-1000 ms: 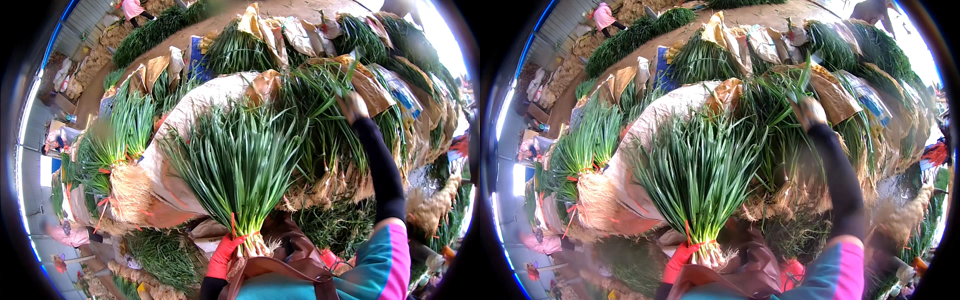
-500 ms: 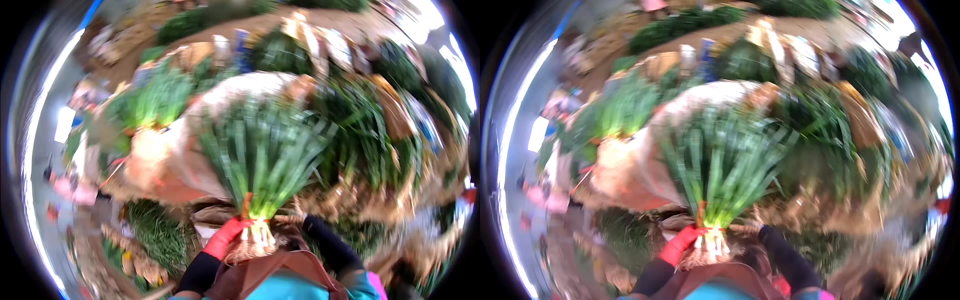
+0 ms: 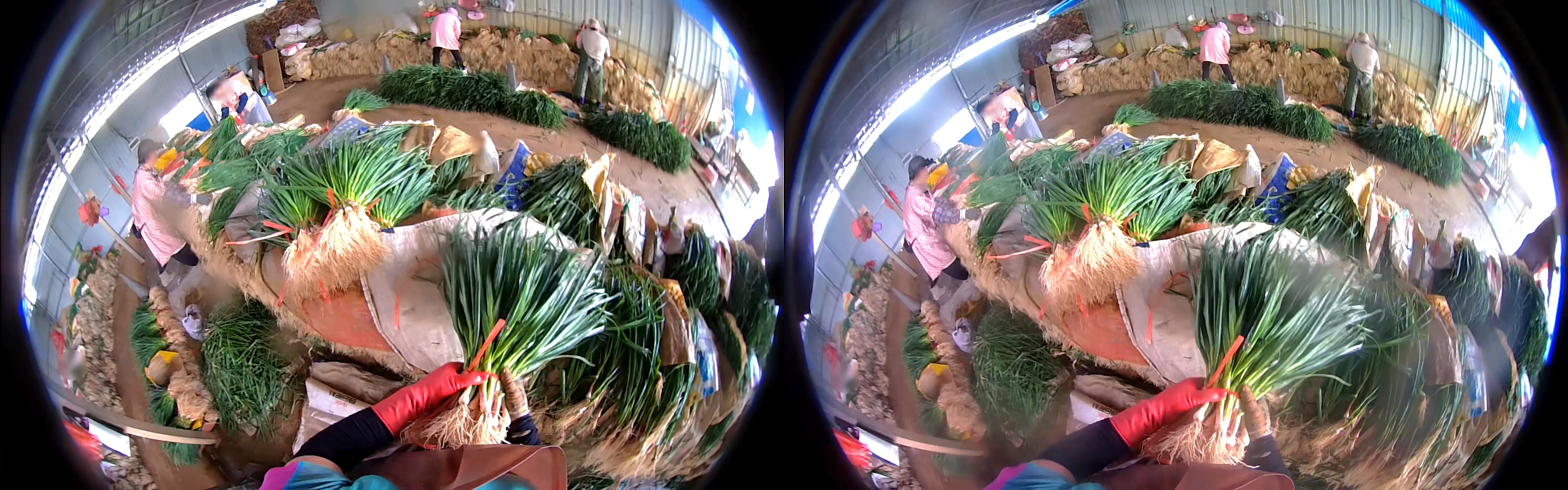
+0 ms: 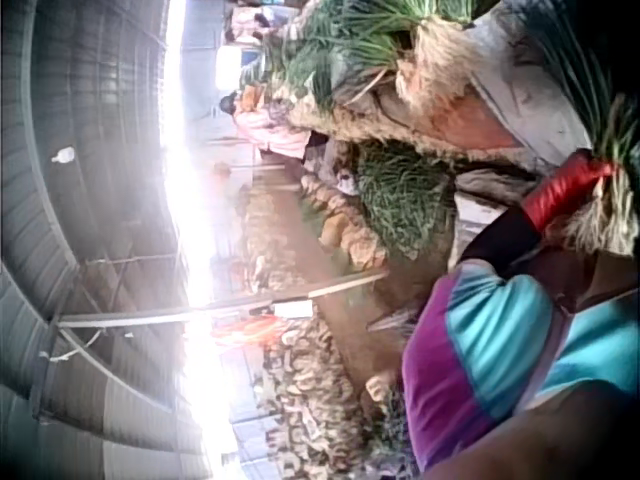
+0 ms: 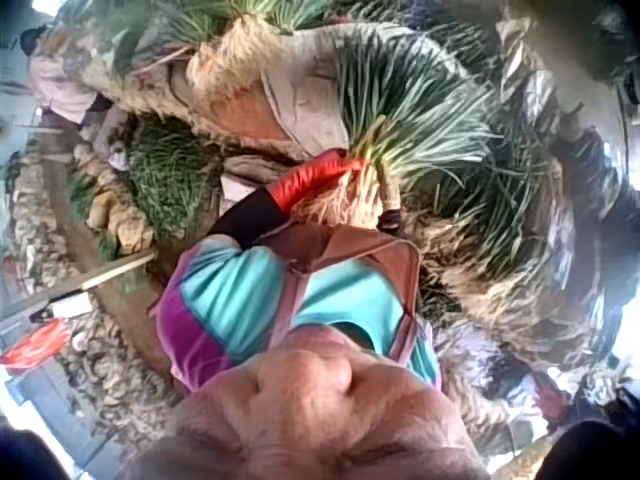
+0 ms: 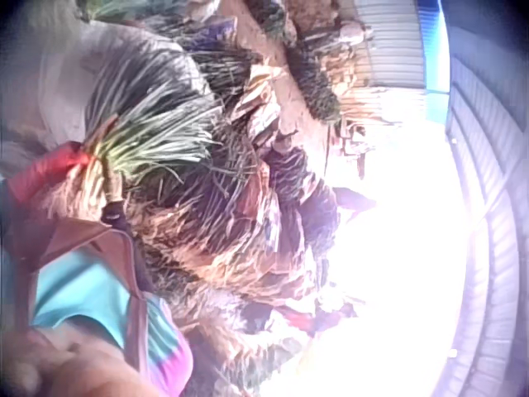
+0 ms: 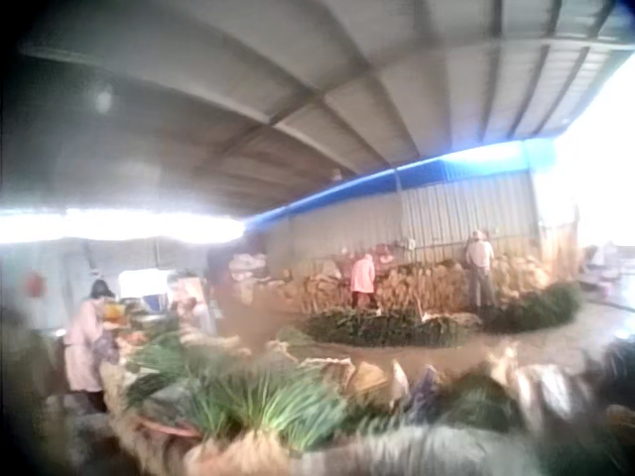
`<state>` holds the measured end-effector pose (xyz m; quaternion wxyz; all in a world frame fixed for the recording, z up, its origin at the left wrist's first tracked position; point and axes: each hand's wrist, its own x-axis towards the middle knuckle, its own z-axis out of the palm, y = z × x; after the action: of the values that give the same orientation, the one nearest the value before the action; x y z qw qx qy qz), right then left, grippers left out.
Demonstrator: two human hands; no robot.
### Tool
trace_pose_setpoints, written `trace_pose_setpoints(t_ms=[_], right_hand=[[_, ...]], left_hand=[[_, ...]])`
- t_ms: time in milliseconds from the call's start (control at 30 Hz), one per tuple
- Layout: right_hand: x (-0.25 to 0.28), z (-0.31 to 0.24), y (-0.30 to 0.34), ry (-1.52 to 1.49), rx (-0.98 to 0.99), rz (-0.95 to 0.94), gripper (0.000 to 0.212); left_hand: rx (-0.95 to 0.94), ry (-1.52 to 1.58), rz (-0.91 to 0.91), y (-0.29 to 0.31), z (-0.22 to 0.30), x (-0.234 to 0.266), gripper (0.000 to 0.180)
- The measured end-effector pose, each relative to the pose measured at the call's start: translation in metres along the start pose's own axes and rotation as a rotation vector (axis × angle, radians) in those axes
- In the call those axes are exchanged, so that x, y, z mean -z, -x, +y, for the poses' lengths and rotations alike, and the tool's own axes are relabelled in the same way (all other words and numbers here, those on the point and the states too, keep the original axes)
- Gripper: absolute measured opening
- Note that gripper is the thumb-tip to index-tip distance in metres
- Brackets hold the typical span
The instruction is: The person ties bunches of green onions with red bands, sorts through loose onions to create new bundles, and places processed bunches onto a conveyor or table.
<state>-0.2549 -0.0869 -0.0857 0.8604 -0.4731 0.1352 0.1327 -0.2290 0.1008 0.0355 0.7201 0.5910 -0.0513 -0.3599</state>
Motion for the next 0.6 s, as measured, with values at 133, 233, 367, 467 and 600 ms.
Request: trace_pose_setpoints(t_ms=[133,233,367,467,600], right_hand=[[-0.102,-0.072,-0.015,0.170,0.119,-0.001,0.045],[-0.189,-0.109,-0.052,0.245,0.314,-0.210,0.059],[-0.323,-0.135,-0.128,0.262,0.440,-0.463,0.040],[-0.415,-0.138,-0.206,0.322,0.421,-0.571,0.040],[-0.518,-0.065,-0.287,0.320,-0.125,-0.506,0.079]], left_hand=[[-0.198,0.049,0.012,0.013,0.057,0.049,0.045],[-0.358,0.048,0.041,0.033,0.115,0.103,0.052],[-0.513,-0.005,0.247,0.072,0.202,0.188,0.058],[-0.657,-0.002,0.371,0.065,0.224,0.282,0.047],[-0.560,0.079,0.636,0.089,0.200,0.412,0.050]])
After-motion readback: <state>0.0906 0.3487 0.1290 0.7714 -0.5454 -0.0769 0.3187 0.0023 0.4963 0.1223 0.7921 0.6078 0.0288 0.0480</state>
